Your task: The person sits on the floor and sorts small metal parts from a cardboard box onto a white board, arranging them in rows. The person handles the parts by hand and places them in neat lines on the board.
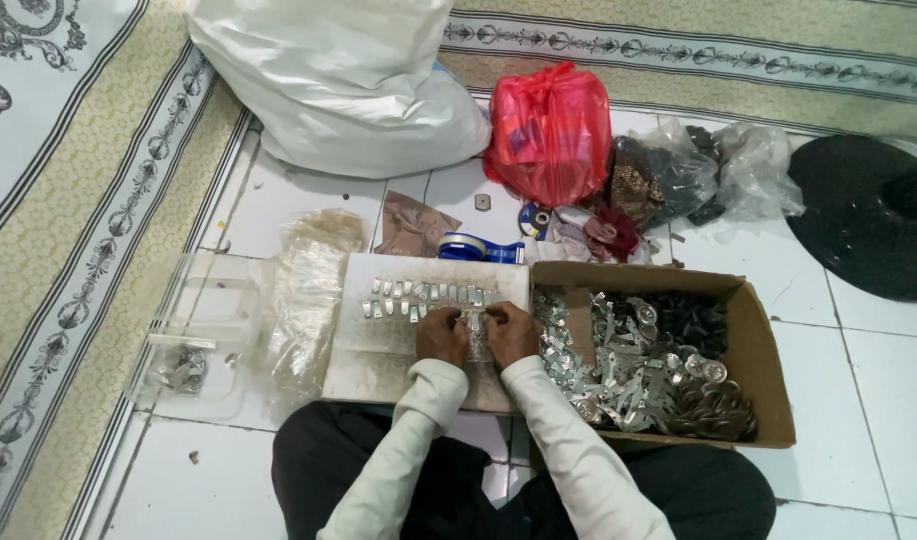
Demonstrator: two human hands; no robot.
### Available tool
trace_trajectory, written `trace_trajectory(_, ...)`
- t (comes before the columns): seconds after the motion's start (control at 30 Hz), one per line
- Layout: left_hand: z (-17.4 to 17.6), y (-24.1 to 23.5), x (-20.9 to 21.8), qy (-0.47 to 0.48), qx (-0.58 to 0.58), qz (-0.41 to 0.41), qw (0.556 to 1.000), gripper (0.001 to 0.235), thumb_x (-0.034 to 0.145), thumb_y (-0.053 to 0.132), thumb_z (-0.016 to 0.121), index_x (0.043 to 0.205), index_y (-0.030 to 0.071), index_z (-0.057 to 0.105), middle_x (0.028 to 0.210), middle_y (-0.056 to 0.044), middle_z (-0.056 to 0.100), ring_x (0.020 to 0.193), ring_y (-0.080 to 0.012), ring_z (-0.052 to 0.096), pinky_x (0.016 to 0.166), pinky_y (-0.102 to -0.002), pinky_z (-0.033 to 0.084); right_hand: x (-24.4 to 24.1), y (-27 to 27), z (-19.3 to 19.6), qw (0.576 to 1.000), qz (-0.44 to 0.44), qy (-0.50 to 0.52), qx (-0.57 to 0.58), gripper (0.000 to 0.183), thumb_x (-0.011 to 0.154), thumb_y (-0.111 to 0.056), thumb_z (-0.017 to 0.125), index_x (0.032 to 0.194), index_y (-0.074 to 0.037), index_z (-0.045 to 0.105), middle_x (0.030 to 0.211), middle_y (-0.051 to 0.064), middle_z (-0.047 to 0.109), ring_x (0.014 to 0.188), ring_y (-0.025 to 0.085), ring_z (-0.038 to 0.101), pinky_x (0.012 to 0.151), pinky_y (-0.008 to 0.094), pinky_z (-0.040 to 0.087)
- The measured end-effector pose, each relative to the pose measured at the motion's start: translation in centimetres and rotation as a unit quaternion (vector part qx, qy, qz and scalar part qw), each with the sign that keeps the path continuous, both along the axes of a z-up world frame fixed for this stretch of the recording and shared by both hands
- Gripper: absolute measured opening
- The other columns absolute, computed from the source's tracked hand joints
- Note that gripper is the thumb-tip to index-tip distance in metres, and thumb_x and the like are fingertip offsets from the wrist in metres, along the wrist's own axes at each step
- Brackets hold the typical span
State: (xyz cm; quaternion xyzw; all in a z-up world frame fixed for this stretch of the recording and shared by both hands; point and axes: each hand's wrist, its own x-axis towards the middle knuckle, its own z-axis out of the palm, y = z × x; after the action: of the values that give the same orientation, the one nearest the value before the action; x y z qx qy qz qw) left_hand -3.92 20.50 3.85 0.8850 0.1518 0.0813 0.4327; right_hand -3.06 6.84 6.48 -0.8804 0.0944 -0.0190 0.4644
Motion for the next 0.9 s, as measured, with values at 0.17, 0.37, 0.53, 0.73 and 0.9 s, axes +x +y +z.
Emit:
trace_trajectory(0.17, -0.4, -0.1, -0.6, -0.023, -0.016, -0.002, 1.0, 0.016, 0.085, 0.012, 0.078, 0.1, 0.008, 0.078, 0.083, -0.013, 0.073, 0.085, -0.034, 0.075, 0.077, -0.043, 0.061, -0.2, 0.4, -0.1, 0.999, -0.009, -0.037, -0.016, 0.016, 0.083, -0.017, 0.082, 0.097, -0.009, 0.078, 0.085, 0.017, 0.078, 0.087, 0.039, 0.076, 0.075, 0.049, 0.061)
trace_trajectory(0.37, 0.0, -2.5, -1.0, -0.139, 0.018, -0.059, 0.988, 0.013, 0.082, 0.011, 0.079, 0.095, 0.011, 0.076, 0.081, -0.008, 0.068, 0.076, -0.0297, 0.073, 0.069, -0.038, 0.06, -0.9, -3.2, 2.2, 0.996, -0.038, -0.073, -0.033, 0.015, 0.085, -0.021, 0.079, 0.099, -0.015, 0.077, 0.083, 0.011, 0.078, 0.085, 0.033, 0.076, 0.077, 0.045, 0.06)
trace_trajectory(0.53, 2.4, -8.3, -1.8, -0.235, 0.022, -0.164, 0.958, 0.01, 0.088, 0.009, 0.073, 0.098, 0.009, 0.073, 0.088, -0.008, 0.065, 0.079, -0.0302, 0.073, 0.069, -0.036, 0.061, 0.2, -12.5, 1.6, 0.988, -0.033, -0.123, -0.089, 0.016, 0.087, -0.022, 0.078, 0.103, -0.018, 0.077, 0.088, 0.008, 0.077, 0.085, 0.031, 0.074, 0.08, 0.046, 0.06)
trace_trajectory(0.73, 2.2, -17.0, 0.1, -0.03, 0.255, -0.358, 0.898, 0.017, 0.087, 0.004, 0.073, 0.104, 0.008, 0.075, 0.113, -0.016, 0.069, 0.095, -0.0332, 0.074, 0.068, -0.041, 0.064, 1.0, -19.6, -4.8, 0.98, 0.079, 0.058, -0.175, 0.035, 0.086, -0.013, 0.073, 0.121, -0.019, 0.075, 0.111, 0.015, 0.077, 0.11, 0.041, 0.071, 0.096, 0.053, 0.06)
trace_trajectory(0.9, -4.5, -19.6, 3.2, 0.079, 0.388, -0.393, 0.83, 0.017, 0.09, 0.005, 0.065, 0.088, 0.015, 0.079, 0.089, -0.007, 0.079, 0.08, -0.0282, 0.079, 0.06, -0.043, 0.062, 0.7, -16.0, -1.4, 0.936, 0.081, 0.201, -0.278, 0.046, 0.091, -0.006, 0.065, 0.136, -0.006, 0.054, 0.126, 0.02, 0.07, 0.117, 0.044, 0.068, 0.101, 0.057, 0.056)
